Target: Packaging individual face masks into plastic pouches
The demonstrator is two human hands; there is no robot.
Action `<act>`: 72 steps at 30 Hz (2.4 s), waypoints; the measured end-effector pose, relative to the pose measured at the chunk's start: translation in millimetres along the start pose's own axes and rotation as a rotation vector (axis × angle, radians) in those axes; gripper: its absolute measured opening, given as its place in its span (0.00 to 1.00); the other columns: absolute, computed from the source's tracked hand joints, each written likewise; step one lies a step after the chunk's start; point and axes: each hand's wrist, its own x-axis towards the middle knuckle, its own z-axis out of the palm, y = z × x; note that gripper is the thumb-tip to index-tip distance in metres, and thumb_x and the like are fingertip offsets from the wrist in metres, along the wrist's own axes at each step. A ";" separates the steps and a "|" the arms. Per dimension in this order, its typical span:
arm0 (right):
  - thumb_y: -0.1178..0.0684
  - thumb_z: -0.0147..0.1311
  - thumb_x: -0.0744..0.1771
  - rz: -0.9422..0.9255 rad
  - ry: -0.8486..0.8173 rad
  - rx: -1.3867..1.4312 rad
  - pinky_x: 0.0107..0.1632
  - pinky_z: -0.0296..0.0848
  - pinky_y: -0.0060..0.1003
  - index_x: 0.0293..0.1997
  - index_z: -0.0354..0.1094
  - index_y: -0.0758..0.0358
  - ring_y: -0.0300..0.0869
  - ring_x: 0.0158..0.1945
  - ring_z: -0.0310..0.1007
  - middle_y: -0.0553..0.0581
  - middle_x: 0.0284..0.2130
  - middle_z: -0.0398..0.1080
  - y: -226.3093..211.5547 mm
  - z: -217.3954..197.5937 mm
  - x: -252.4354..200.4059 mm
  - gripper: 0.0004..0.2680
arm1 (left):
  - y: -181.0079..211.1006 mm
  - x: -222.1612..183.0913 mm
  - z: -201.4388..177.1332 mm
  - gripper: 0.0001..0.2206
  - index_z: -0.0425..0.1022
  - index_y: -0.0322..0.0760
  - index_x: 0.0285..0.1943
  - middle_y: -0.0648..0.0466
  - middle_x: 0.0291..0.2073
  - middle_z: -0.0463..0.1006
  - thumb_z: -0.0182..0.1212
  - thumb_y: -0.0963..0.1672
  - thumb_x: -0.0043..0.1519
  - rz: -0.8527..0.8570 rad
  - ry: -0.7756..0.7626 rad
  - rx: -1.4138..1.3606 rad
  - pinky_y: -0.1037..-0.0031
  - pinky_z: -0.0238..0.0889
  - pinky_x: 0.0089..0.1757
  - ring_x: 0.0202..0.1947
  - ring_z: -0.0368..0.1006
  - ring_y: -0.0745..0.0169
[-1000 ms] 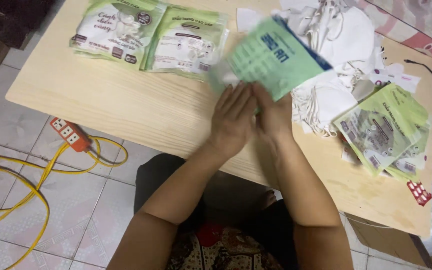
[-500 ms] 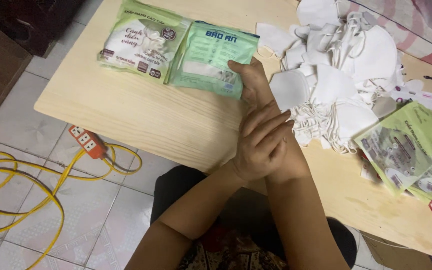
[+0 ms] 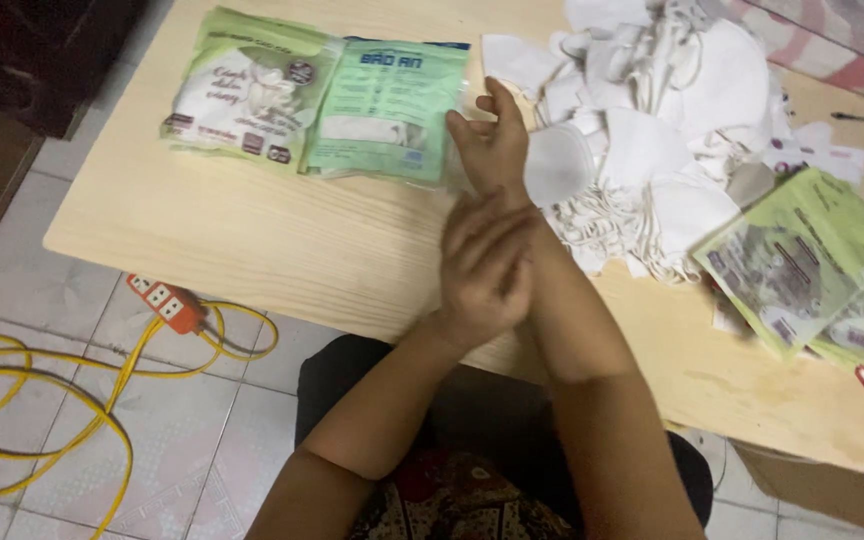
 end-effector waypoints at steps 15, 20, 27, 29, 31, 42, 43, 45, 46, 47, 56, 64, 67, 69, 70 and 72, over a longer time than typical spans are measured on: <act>0.59 0.69 0.62 -0.252 -0.083 -0.835 0.63 0.64 0.60 0.61 0.72 0.67 0.68 0.63 0.63 0.72 0.57 0.69 47.7 -319.2 -53.6 0.20 | 2.6 -8.2 28.4 0.13 0.80 0.31 0.51 0.48 0.47 0.82 0.61 0.32 0.60 -0.176 0.078 -0.112 0.51 0.55 0.64 0.58 0.74 0.42; 0.54 0.69 0.61 -0.116 -0.153 -1.011 0.68 0.51 0.68 0.71 0.65 0.65 0.73 0.70 0.53 0.77 0.66 0.61 31.6 -366.2 -58.6 0.29 | 10.8 -17.3 42.8 0.10 0.81 0.31 0.50 0.48 0.46 0.83 0.62 0.34 0.61 -0.152 -0.021 -0.077 0.53 0.53 0.65 0.57 0.75 0.42; 0.61 0.68 0.59 -0.079 -0.223 -1.075 0.72 0.49 0.66 0.73 0.63 0.68 0.76 0.72 0.49 0.82 0.70 0.56 37.9 -425.7 -69.6 0.31 | 9.7 -27.5 52.0 0.08 0.82 0.33 0.47 0.49 0.44 0.84 0.63 0.36 0.61 -0.138 -0.095 -0.061 0.53 0.55 0.64 0.55 0.76 0.43; 0.60 0.68 0.60 -0.138 -0.197 -1.008 0.70 0.53 0.64 0.71 0.65 0.67 0.76 0.71 0.51 0.82 0.68 0.58 40.6 -431.5 -69.8 0.29 | 12.7 -25.6 55.7 0.09 0.82 0.34 0.48 0.49 0.44 0.84 0.63 0.35 0.61 -0.145 -0.105 -0.077 0.53 0.56 0.63 0.55 0.76 0.43; 0.58 0.68 0.61 -0.198 -0.171 -0.942 0.69 0.57 0.62 0.69 0.67 0.66 0.75 0.70 0.54 0.81 0.65 0.60 42.5 -426.1 -64.6 0.27 | 13.0 -19.3 59.9 0.09 0.82 0.34 0.48 0.48 0.45 0.84 0.62 0.35 0.62 -0.153 -0.114 -0.093 0.52 0.56 0.63 0.55 0.76 0.43; 0.45 0.73 0.57 -0.103 -0.247 -1.095 0.64 0.64 0.56 0.67 0.70 0.57 0.64 0.62 0.68 0.67 0.60 0.69 32.8 -338.0 -22.7 0.30 | -34.1 26.2 51.8 0.09 0.81 0.38 0.49 0.51 0.40 0.83 0.59 0.35 0.66 -0.540 0.002 -0.437 0.66 0.70 0.55 0.50 0.78 0.63; 0.45 0.73 0.57 -0.103 -0.249 -1.097 0.64 0.64 0.56 0.67 0.70 0.57 0.64 0.62 0.68 0.67 0.60 0.69 37.9 -337.8 -22.2 0.30 | -40.6 22.4 54.2 0.09 0.81 0.38 0.49 0.51 0.40 0.83 0.59 0.35 0.66 -0.542 0.004 -0.437 0.66 0.70 0.55 0.50 0.78 0.63; 0.44 0.75 0.56 -0.131 -0.194 -1.134 0.59 0.69 0.53 0.62 0.74 0.53 0.62 0.58 0.72 0.63 0.59 0.70 48.2 -337.9 -22.8 0.28 | -52.2 13.1 58.3 0.09 0.82 0.35 0.47 0.50 0.37 0.82 0.59 0.34 0.64 -0.629 0.018 -0.504 0.70 0.70 0.51 0.45 0.76 0.67; 0.44 0.75 0.56 -0.132 -0.197 -1.136 0.59 0.69 0.53 0.62 0.74 0.53 0.62 0.58 0.72 0.63 0.59 0.70 50.8 -336.2 -24.5 0.28 | -51.3 10.4 58.6 0.09 0.82 0.35 0.47 0.50 0.37 0.82 0.59 0.34 0.64 -0.630 0.020 -0.504 0.70 0.70 0.51 0.45 0.76 0.67; 0.46 0.75 0.56 -0.133 -0.163 -1.116 0.58 0.70 0.52 0.61 0.75 0.53 0.62 0.57 0.73 0.63 0.58 0.70 52.6 -336.2 -25.2 0.27 | -50.6 9.5 60.8 0.09 0.81 0.35 0.48 0.51 0.37 0.82 0.59 0.35 0.64 -0.682 0.022 -0.541 0.72 0.70 0.51 0.45 0.76 0.69; 0.50 0.75 0.59 -0.275 0.057 -1.121 0.56 0.71 0.47 0.52 0.78 0.60 0.59 0.51 0.76 0.62 0.49 0.74 67.7 -335.1 -50.0 0.19 | -28.3 10.0 51.5 0.07 0.83 0.38 0.47 0.48 0.35 0.84 0.62 0.37 0.65 -0.662 -0.181 -0.415 0.66 0.73 0.48 0.44 0.79 0.63; 0.53 0.69 0.59 -0.342 0.081 -1.062 0.66 0.61 0.54 0.34 0.75 0.63 0.67 0.64 0.64 0.66 0.56 0.70 64.1 -356.6 -67.1 0.08 | -13.6 -11.7 44.6 0.08 0.83 0.39 0.48 0.46 0.39 0.84 0.68 0.43 0.61 -0.769 -0.406 -0.280 0.57 0.72 0.51 0.48 0.81 0.48; 0.49 0.74 0.63 -0.218 0.077 -0.853 0.46 0.72 0.44 0.37 0.72 0.51 0.53 0.42 0.77 0.52 0.31 0.74 27.5 -354.5 -81.3 0.10 | -11.5 -9.4 45.7 0.09 0.83 0.35 0.50 0.42 0.42 0.83 0.67 0.41 0.62 -0.710 -0.439 -0.300 0.62 0.73 0.51 0.49 0.80 0.45; 0.66 0.69 0.61 -0.091 -0.140 -0.174 0.53 0.70 0.46 0.50 0.65 0.68 0.54 0.44 0.73 0.64 0.36 0.70 5.5 -342.5 -95.1 0.17 | -8.1 -8.1 45.5 0.15 0.79 0.28 0.55 0.33 0.48 0.79 0.70 0.42 0.61 -0.678 -0.490 -0.348 0.56 0.70 0.54 0.54 0.76 0.36; 0.66 0.69 0.61 -0.090 -0.141 -0.175 0.53 0.70 0.46 0.50 0.65 0.68 0.54 0.44 0.73 0.64 0.36 0.70 0.8 -330.7 -100.1 0.17 | -6.2 -9.6 48.4 0.15 0.79 0.28 0.55 0.33 0.48 0.79 0.70 0.42 0.61 -0.680 -0.490 -0.348 0.56 0.70 0.54 0.54 0.76 0.36; 0.61 0.71 0.58 0.067 -0.405 -0.119 0.45 0.70 0.43 0.47 0.70 0.63 0.49 0.40 0.71 0.58 0.34 0.72 -7.3 -305.3 -109.9 0.16 | -2.8 -12.9 53.2 0.24 0.71 0.19 0.62 0.23 0.55 0.72 0.69 0.43 0.62 -0.702 -0.629 -0.564 0.43 0.62 0.59 0.60 0.66 0.21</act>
